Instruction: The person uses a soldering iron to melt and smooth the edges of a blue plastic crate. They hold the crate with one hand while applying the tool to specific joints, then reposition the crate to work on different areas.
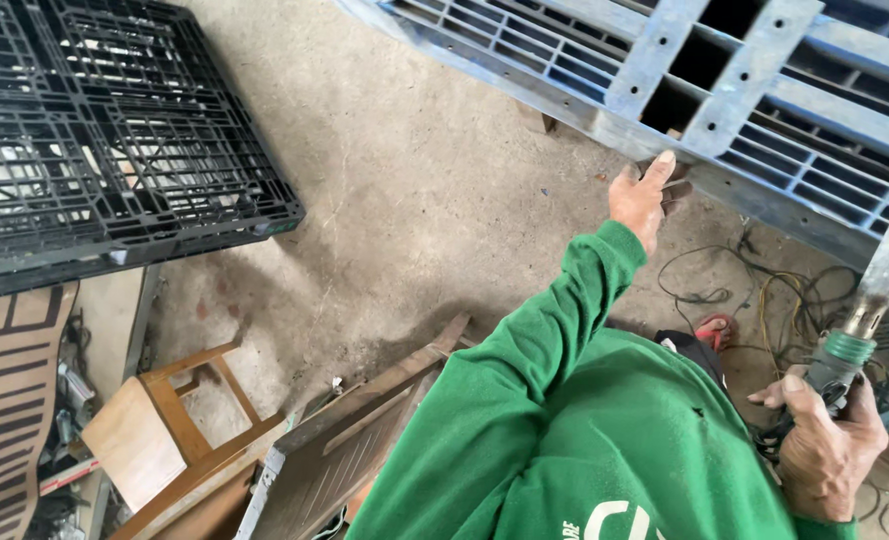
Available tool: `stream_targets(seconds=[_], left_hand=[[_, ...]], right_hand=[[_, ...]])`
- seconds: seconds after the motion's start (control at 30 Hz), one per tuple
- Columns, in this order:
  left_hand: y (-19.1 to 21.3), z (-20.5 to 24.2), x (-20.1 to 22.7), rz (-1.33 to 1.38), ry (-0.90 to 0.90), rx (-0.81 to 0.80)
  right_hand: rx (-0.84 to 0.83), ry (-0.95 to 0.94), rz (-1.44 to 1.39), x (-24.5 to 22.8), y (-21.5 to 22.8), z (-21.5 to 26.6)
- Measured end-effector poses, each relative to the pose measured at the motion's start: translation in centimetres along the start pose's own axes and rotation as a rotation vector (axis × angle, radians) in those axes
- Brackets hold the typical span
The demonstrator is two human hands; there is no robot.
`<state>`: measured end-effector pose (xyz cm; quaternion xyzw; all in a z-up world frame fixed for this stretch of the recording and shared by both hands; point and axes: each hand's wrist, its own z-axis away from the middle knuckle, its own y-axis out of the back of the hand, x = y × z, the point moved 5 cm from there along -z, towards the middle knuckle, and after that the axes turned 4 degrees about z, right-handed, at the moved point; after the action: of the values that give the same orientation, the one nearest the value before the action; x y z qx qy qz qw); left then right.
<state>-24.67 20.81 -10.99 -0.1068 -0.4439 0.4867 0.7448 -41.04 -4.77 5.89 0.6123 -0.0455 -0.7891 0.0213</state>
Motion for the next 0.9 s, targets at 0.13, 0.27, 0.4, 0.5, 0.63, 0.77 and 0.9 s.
stream_targets(seconds=[0.13,0.27,0.4,0.5,0.63,0.77,0.9], left_hand=[[1.5,-0.6,5.2,-0.013,-0.138,0.036],[3.8,-1.1,10.8,0.086,-0.288,0.077],[7.4,-1.3,15.4,0.130,-0.520,0.117],[11.2,-0.3,19.6,0.062,-0.557,0.263],[15.4,0.1,25.6,0.001,-0.615,0.404],[18.1,-2.9,32.4,-0.046,-0.723,0.431],[19.7,-7.8,40.9,-0.320,-0.806,0.337]], right_hand=[[-0.060,0.005,0.024,-2.1,-2.9,-1.1],[-0.142,0.001,0.010,-4.3,-5.8,-2.0],[-0.374,-0.026,0.008,-5.1,-9.0,-6.3],[-0.485,-0.105,0.178,-4.3,-12.8,-9.3],[-0.560,-0.190,0.363,-3.7,-17.8,-10.6],[-0.573,-0.198,0.415,-2.5,-25.1,-11.6],[-0.554,-0.108,0.509,-1.6,-34.0,-12.4]])
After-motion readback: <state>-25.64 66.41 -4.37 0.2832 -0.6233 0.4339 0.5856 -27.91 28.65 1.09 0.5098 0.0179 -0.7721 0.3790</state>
